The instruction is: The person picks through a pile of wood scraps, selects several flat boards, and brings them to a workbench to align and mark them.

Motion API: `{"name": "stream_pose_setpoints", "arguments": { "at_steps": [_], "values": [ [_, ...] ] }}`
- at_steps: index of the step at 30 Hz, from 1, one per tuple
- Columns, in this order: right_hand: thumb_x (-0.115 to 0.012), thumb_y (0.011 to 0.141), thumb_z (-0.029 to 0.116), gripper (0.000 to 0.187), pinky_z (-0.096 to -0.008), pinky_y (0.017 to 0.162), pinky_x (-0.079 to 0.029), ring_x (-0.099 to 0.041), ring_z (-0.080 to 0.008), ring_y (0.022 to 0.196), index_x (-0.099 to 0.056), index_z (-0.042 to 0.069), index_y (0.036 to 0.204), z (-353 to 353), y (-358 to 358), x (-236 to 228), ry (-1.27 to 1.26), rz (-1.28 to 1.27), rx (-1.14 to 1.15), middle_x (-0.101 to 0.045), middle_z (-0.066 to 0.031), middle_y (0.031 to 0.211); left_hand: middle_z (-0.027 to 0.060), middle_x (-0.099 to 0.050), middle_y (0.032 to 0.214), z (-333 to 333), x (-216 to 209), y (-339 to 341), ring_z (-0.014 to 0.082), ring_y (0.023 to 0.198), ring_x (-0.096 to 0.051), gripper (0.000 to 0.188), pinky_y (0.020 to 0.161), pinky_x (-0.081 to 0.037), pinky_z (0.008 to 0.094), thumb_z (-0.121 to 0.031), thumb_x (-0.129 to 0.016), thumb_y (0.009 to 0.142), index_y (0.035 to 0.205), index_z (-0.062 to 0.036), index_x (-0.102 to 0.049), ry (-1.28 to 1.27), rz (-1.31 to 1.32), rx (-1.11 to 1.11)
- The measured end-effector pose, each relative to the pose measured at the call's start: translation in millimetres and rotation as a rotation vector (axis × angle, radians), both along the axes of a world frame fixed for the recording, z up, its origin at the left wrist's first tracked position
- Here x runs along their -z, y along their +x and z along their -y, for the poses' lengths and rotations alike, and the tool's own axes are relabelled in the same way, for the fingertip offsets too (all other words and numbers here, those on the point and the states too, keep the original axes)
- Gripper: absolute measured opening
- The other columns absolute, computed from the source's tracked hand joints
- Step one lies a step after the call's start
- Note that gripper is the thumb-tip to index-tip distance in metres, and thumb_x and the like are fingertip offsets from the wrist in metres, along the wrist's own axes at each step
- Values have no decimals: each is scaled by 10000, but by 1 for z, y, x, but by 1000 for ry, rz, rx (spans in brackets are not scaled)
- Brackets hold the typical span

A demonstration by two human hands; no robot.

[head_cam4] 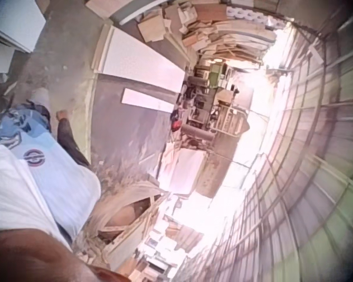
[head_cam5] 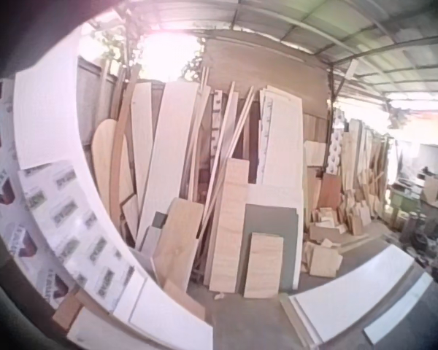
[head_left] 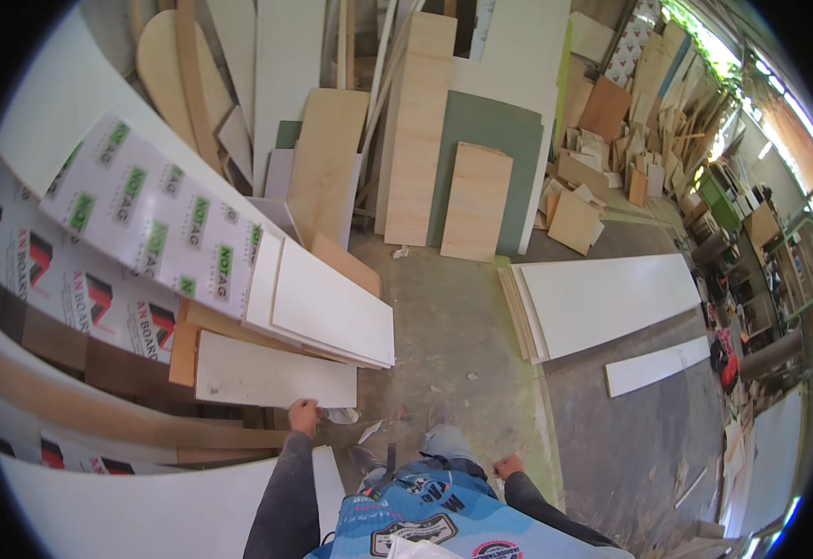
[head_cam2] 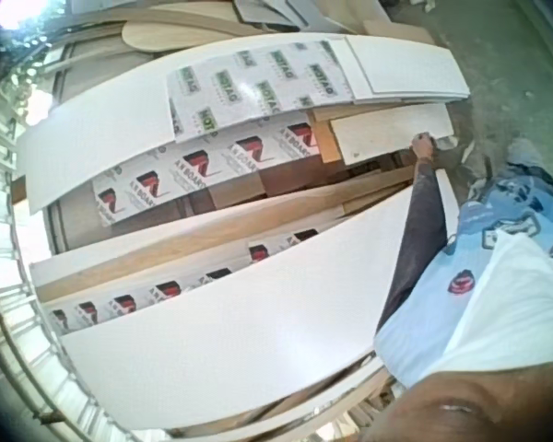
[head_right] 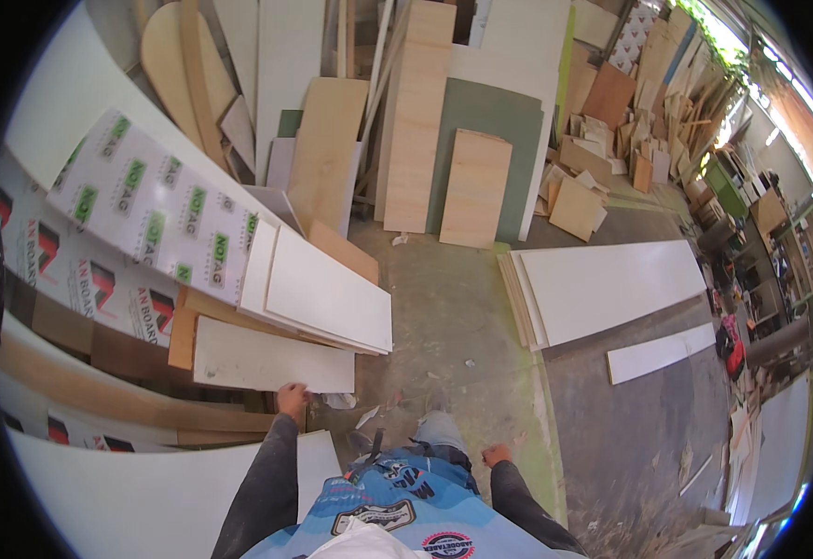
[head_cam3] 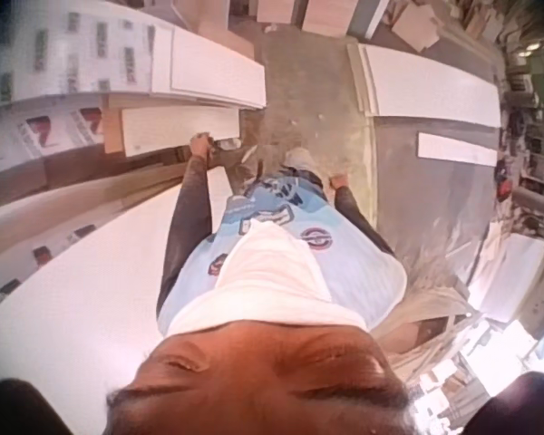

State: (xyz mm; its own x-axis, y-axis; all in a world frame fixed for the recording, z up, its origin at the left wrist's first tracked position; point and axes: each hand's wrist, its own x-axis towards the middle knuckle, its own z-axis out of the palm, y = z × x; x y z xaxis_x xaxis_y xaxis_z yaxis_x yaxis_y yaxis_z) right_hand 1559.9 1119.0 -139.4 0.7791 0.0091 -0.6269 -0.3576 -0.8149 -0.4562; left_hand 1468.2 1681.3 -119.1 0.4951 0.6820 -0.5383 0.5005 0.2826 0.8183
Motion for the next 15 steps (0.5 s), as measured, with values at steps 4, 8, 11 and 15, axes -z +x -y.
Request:
{"name": "stream_pose_setpoints", "arguments": {
  "at_steps": [4,8,11,15],
  "values": [
    [-695,774,227,210,-350,566,-537,-663,-180,548,-729,27,719,6,7,24,-22,-37,106,-695,-108,656,90,-661,733,17,-13,120,172,622,-640,200,536,-489,298,-191,-605,870,905,-1,-654,-127,52,209],
    [-709,760,221,183,-342,538,-525,-644,-177,521,-721,57,679,8,49,52,-416,409,-925,-692,-90,642,92,-669,776,18,-34,217,185,643,-649,215,570,-495,303,-218,-607,884,941,-13,-642,-187,65,341],
    [-704,754,203,144,-324,542,-518,-651,-181,548,-732,74,697,-5,109,71,-410,353,-988,-691,-95,640,103,-667,807,0,-34,283,198,697,-662,223,592,-497,307,-210,-598,881,997,-21,-619,-193,41,332],
    [-684,745,234,150,-343,616,-536,-678,-226,600,-749,100,738,-6,217,89,21,84,-52,-696,-101,654,106,-657,760,-21,-16,347,213,660,-664,216,573,-509,321,-194,-589,879,992,-12,-616,-180,-28,242]
  ]
}}
